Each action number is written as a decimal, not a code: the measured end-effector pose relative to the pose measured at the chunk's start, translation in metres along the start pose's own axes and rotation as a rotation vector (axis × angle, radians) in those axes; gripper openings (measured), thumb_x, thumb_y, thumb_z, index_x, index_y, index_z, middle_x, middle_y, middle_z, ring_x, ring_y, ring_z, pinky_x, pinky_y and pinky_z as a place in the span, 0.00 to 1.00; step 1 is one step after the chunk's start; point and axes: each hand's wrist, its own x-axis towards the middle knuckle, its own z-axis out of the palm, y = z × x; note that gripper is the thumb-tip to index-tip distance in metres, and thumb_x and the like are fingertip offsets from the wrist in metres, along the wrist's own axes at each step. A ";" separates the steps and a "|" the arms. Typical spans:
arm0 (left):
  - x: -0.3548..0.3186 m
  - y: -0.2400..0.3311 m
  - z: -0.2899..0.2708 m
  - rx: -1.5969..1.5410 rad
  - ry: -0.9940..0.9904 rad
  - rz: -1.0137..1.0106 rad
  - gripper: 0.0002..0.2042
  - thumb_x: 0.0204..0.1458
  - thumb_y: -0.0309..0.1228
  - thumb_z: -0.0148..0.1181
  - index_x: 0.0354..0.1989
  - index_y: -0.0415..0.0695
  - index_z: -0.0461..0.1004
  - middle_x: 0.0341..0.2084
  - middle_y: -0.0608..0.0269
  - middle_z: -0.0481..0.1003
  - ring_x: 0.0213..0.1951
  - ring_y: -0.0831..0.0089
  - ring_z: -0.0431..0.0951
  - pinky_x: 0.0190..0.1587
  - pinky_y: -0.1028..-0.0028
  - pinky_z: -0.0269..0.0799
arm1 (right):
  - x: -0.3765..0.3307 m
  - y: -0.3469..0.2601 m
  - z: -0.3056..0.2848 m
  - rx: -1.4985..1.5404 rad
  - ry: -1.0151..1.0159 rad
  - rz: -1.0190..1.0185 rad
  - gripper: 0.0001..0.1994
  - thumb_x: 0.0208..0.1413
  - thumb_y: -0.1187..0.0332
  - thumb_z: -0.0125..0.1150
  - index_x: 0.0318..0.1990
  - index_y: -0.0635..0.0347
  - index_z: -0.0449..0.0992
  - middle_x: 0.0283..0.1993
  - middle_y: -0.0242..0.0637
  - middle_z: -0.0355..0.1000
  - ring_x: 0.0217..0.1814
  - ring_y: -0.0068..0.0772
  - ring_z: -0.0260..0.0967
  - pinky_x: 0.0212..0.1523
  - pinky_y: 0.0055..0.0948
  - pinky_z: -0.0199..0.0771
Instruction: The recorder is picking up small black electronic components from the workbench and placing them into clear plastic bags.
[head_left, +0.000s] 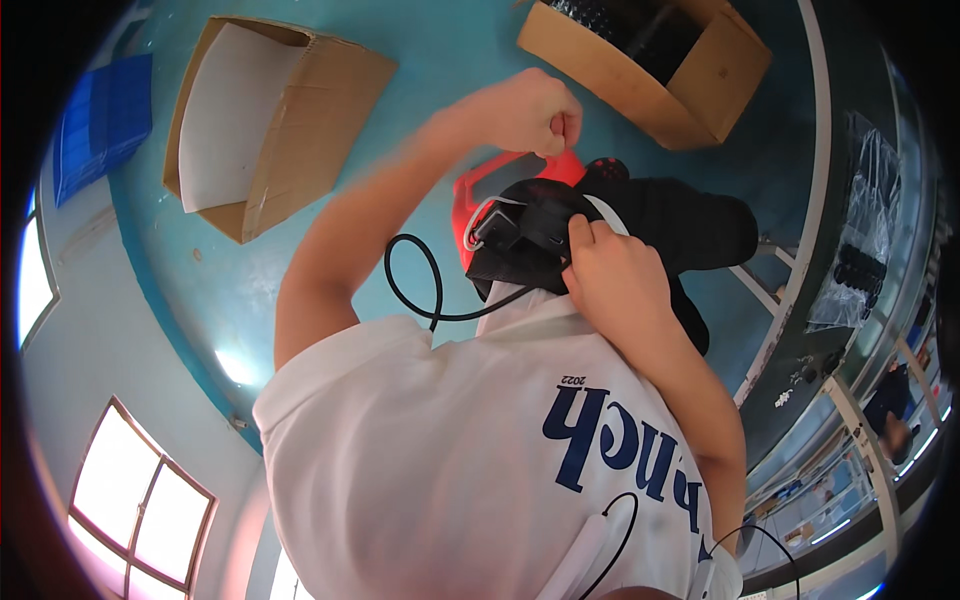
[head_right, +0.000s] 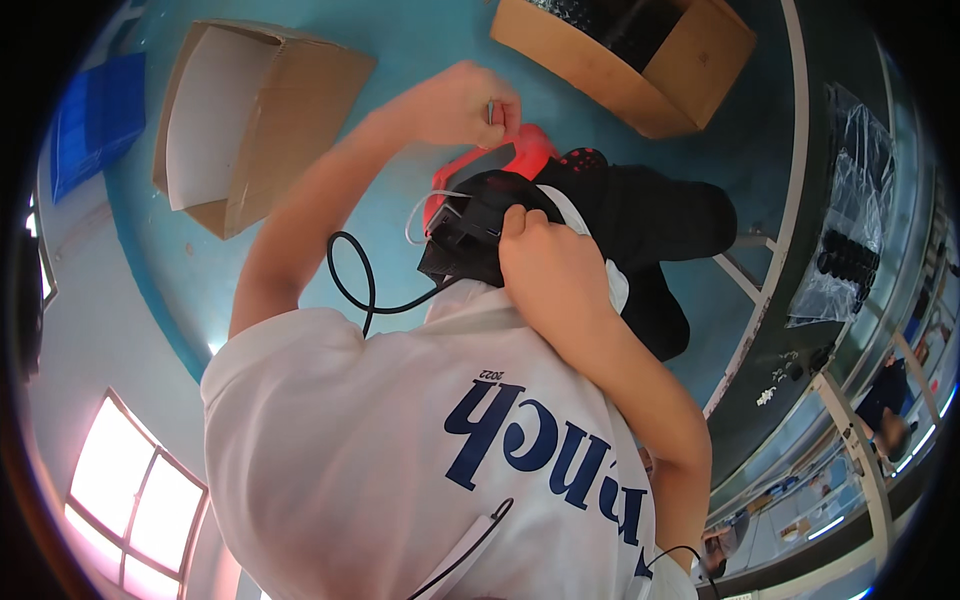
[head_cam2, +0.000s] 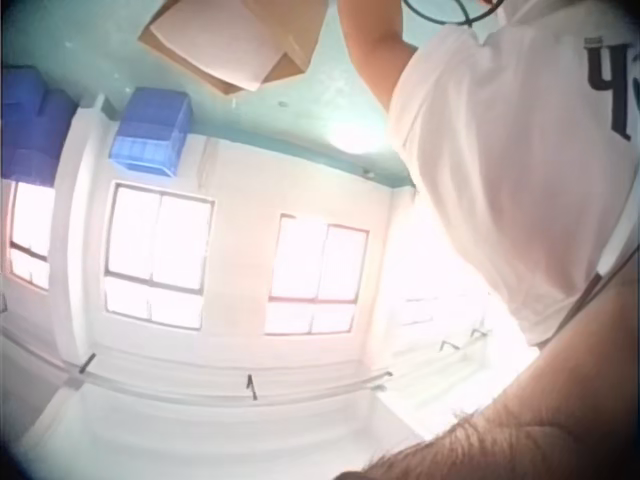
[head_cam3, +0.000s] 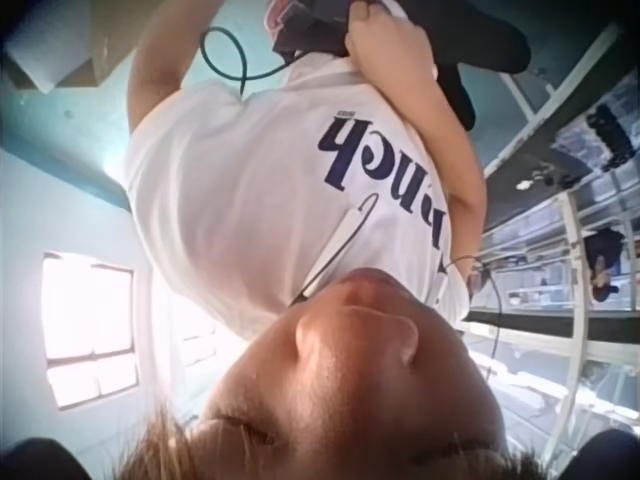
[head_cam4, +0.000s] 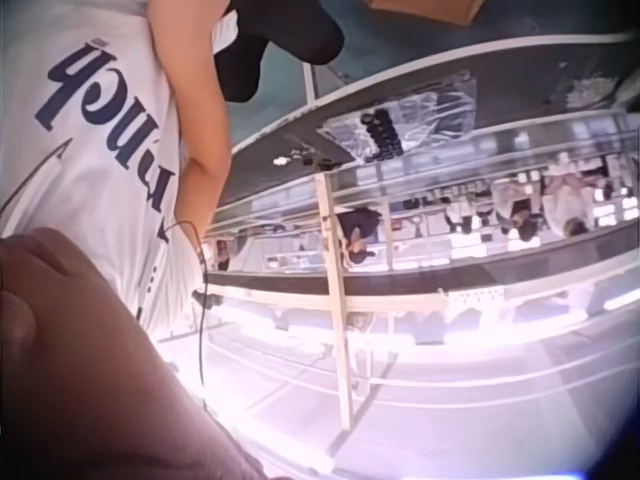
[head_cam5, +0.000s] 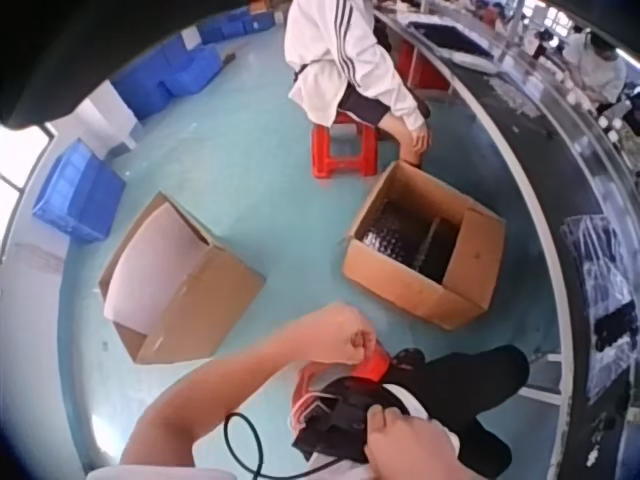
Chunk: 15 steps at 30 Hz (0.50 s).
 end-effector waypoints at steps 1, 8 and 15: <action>-0.001 0.004 0.001 0.000 -0.004 -0.001 0.11 0.39 0.28 0.66 0.34 0.43 0.85 0.22 0.57 0.81 0.26 0.63 0.81 0.30 0.65 0.76 | -0.001 -0.001 0.000 0.003 0.000 0.002 0.20 0.49 0.67 0.72 0.47 0.67 0.72 0.36 0.47 0.77 0.34 0.50 0.81 0.33 0.41 0.83; -0.026 -0.015 0.022 -0.086 -0.446 -0.285 0.18 0.42 0.31 0.68 0.44 0.43 0.83 0.34 0.61 0.83 0.30 0.67 0.83 0.33 0.66 0.83 | 0.001 -0.006 -0.005 -0.010 -0.086 0.034 0.21 0.49 0.68 0.72 0.49 0.65 0.73 0.39 0.46 0.76 0.35 0.49 0.81 0.34 0.42 0.83; -0.028 -0.013 0.025 -0.033 -0.576 -0.370 0.20 0.40 0.32 0.71 0.44 0.40 0.82 0.35 0.62 0.82 0.34 0.69 0.83 0.34 0.66 0.83 | -0.004 -0.001 -0.009 0.100 -0.064 0.041 0.22 0.50 0.68 0.70 0.52 0.63 0.73 0.40 0.44 0.75 0.37 0.48 0.80 0.37 0.42 0.82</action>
